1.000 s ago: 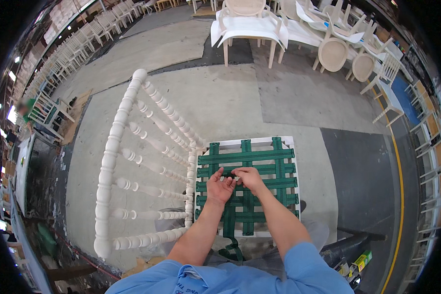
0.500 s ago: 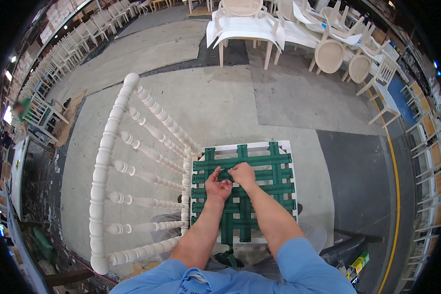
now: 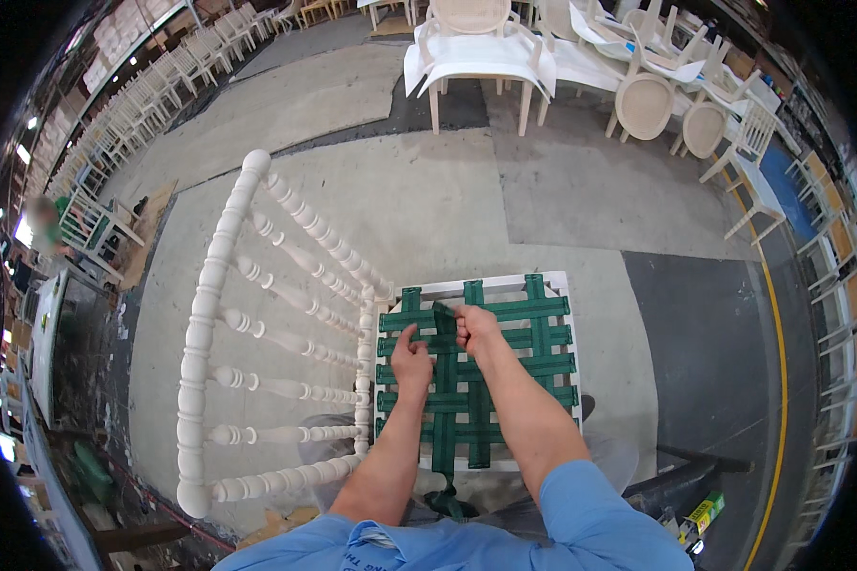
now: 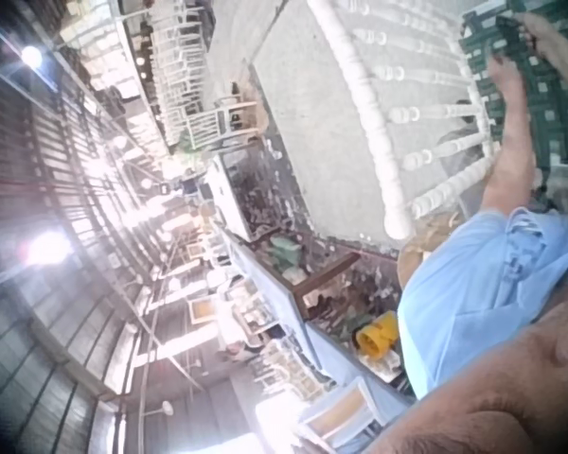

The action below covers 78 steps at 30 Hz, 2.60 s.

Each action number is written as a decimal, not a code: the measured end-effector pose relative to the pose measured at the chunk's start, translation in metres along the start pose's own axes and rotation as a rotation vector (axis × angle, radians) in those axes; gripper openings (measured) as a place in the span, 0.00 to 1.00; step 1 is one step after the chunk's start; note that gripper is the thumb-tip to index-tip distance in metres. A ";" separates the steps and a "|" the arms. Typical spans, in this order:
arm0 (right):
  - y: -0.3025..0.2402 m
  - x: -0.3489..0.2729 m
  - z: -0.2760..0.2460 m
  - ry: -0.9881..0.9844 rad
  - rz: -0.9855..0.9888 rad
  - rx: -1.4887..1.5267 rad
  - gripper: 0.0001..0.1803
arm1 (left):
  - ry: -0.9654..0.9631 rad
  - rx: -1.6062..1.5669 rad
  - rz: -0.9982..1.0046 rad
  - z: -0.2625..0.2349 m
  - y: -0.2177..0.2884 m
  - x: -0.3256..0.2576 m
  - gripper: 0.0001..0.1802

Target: The person weaves green straps into the seat of a white wooden chair, using a staple gun to secure the straps in place. The person repeatedly threads the straps through the existing weave and staples them to the chair frame.

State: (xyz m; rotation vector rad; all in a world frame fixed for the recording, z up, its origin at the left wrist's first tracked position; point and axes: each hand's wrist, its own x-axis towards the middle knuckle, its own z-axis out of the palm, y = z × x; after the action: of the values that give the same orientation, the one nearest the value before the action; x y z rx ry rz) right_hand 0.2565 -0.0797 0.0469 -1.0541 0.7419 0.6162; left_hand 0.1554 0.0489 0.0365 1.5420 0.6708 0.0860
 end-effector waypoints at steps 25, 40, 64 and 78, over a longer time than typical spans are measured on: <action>0.004 -0.038 0.000 -0.060 -1.203 -0.703 0.08 | -0.287 -0.247 -0.072 0.005 0.047 0.042 0.09; -0.010 -0.023 0.003 -0.122 -1.217 -0.945 0.04 | -0.066 0.197 0.512 0.007 0.021 0.061 0.11; -0.041 0.075 0.019 0.203 -0.973 -1.116 0.11 | -0.092 1.059 0.531 0.060 0.003 0.074 0.32; 0.089 -0.341 -0.456 1.168 -0.723 -1.040 0.12 | -0.097 1.089 0.516 0.066 0.006 0.067 0.32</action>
State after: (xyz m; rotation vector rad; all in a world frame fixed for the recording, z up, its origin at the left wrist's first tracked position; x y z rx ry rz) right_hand -0.1286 -0.5002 0.1300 -2.5759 0.9206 -0.4204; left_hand 0.2420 0.0212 0.0114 2.7270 0.1892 0.0266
